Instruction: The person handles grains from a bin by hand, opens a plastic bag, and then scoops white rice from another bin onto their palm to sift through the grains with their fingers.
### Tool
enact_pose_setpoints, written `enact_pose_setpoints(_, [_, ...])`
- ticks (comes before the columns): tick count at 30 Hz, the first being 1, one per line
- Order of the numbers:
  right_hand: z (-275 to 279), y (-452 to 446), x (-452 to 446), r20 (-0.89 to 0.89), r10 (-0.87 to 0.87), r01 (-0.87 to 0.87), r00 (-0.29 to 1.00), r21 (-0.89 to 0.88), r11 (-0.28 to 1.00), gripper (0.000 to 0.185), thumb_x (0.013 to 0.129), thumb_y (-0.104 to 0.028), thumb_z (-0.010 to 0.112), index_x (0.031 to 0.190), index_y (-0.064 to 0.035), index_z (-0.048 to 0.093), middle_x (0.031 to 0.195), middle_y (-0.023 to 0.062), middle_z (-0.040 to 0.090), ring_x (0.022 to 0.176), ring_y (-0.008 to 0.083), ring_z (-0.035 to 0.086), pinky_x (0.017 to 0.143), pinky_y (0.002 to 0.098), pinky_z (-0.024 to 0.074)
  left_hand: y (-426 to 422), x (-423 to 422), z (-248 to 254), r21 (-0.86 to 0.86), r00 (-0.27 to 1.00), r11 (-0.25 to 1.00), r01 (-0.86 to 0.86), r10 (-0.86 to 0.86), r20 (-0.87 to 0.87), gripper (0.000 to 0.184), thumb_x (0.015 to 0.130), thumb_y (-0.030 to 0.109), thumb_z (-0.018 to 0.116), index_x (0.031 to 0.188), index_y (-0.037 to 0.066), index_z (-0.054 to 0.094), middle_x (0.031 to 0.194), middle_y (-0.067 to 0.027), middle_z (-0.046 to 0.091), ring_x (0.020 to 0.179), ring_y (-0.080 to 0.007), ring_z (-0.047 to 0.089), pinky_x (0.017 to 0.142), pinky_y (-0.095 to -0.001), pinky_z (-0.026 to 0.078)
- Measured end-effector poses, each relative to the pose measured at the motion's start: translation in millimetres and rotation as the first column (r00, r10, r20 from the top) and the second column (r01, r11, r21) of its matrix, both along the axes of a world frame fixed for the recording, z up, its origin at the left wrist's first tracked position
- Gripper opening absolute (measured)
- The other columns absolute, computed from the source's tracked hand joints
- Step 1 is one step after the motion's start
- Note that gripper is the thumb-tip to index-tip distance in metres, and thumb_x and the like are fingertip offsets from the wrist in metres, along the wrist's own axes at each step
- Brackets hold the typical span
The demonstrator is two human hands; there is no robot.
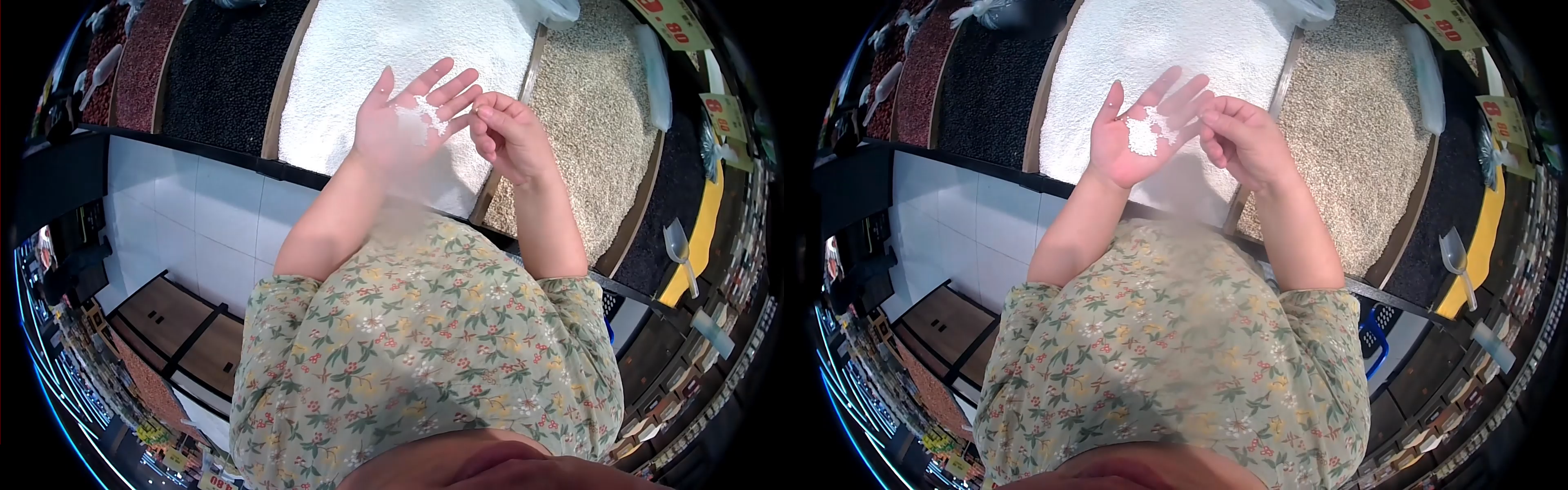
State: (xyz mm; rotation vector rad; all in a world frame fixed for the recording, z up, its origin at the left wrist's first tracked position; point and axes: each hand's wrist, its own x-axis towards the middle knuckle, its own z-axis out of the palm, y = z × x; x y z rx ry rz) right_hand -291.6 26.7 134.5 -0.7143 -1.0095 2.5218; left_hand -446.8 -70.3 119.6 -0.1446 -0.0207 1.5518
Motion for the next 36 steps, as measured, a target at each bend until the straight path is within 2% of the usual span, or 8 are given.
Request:
enact_pose_setpoints(13, [2, 5, -7, 0.060, -0.050, 0.047, 0.997, 0.051, 0.998, 0.013, 0.087, -0.011, 0.058, 0.094, 0.0003, 0.056, 0.068, 0.0040, 0.058, 0.049, 0.0103, 0.050, 0.043, 0.0200, 0.0384, -1, -6, -9, -0.037, 1.000, 0.999, -0.016, 0.016, -0.011, 0.067, 0.093, 0.051, 0.032, 0.139, 0.003, 0.027, 0.145, -0.0245, 0.021, 0.135, -0.0404, 0.020, 0.110, -0.0546, 0.017])
enact_pose_setpoints(19, [25, 45, -52, 0.047, -0.075, 0.066, 0.996, 0.181, 0.981, 0.013, 0.087, -0.012, 0.059, 0.091, -0.0002, 0.055, 0.066, 0.0054, 0.058, 0.046, 0.0117, 0.052, 0.041, 0.0217, 0.0390, -5, -19, -19, -0.017, 1.000, 1.000, -0.024, 0.024, -0.009, 0.067, 0.093, 0.052, 0.029, 0.140, 0.004, 0.028, 0.146, -0.0209, 0.023, 0.137, -0.0364, 0.017, 0.107, -0.0495, 0.026])
enact_pose_setpoints(22, [38, 80, -98, 0.052, -0.089, 0.066, 0.995, 0.346, 0.936, 0.014, 0.087, -0.012, 0.058, 0.092, 0.0007, 0.055, 0.069, 0.0065, 0.059, 0.050, 0.0124, 0.054, 0.042, 0.0217, 0.0399, -8, -30, -24, -0.009, 0.999, 1.000, -0.028, 0.028, 0.017, 0.060, 0.094, 0.048, 0.031, 0.136, 0.005, 0.033, 0.141, -0.0219, 0.030, 0.131, -0.0367, 0.028, 0.105, -0.0509, 0.025])
enact_pose_setpoints(23, [40, 96, -119, 0.085, -0.112, 0.069, 0.990, 0.398, 0.915, 0.014, 0.087, -0.012, 0.057, 0.092, 0.0015, 0.055, 0.071, 0.0075, 0.060, 0.052, 0.0130, 0.055, 0.045, 0.0227, 0.0415, -9, -34, -28, 0.062, 0.987, 0.998, -0.017, 0.006, 0.161, 0.059, 0.094, 0.047, 0.032, 0.135, 0.005, 0.034, 0.139, -0.0224, 0.032, 0.130, -0.0370, 0.030, 0.105, -0.0511, 0.027])
enact_pose_setpoints(24, [38, 117, -140, 0.095, -0.115, 0.056, 0.989, 0.480, 0.876, 0.016, 0.087, -0.013, 0.057, 0.093, 0.0025, 0.056, 0.076, 0.0101, 0.063, 0.057, 0.0147, 0.059, 0.048, 0.0241, 0.0435, -9, -38, -31, 0.131, 0.953, 0.991, -0.012, -0.028, 0.301, 0.057, 0.094, 0.046, 0.033, 0.134, 0.005, 0.035, 0.138, -0.0228, 0.033, 0.129, -0.0373, 0.032, 0.104, -0.0514, 0.028])
enact_pose_setpoints(27, [38, 173, -212, 0.145, -0.181, 0.037, 0.973, 0.674, 0.738, 0.017, 0.087, -0.014, 0.056, 0.094, 0.0018, 0.057, 0.084, 0.0114, 0.066, 0.068, 0.0160, 0.065, 0.053, 0.0236, 0.0469, -13, -46, -39, 0.161, 0.940, 0.987, -0.001, -0.054, 0.336, 0.058, 0.094, 0.045, 0.035, 0.134, 0.003, 0.035, 0.136, -0.0232, 0.036, 0.128, -0.0376, 0.033, 0.103, -0.0507, 0.031])
enact_pose_setpoints(34, [57, 288, -353, 0.331, -0.460, -0.083, 0.824, 0.873, 0.480, 0.023, 0.083, -0.016, 0.058, 0.092, 0.0044, 0.063, 0.084, 0.0142, 0.068, 0.078, 0.0231, 0.068, 0.066, 0.0303, 0.0535, -23, -56, -40, 0.089, 0.986, 0.996, 0.024, -0.038, 0.160, 0.068, 0.092, 0.050, 0.038, 0.138, 0.000, 0.030, 0.142, -0.0237, 0.029, 0.133, -0.0373, 0.026, 0.105, -0.0492, 0.030])
enact_pose_setpoints(36, [58, 314, -370, 0.455, -0.689, -0.582, 0.564, 0.811, 0.059, 0.025, 0.086, -0.014, 0.056, 0.100, 0.0073, 0.057, 0.085, 0.0151, 0.066, 0.073, 0.0212, 0.067, 0.062, 0.0259, 0.0524, -25, -61, -34, 0.022, 0.998, 0.997, 0.068, -0.068, 0.017, 0.072, 0.091, 0.053, 0.038, 0.140, 0.001, 0.027, 0.144, -0.0242, 0.026, 0.135, -0.0372, 0.023, 0.106, -0.0485, 0.027])
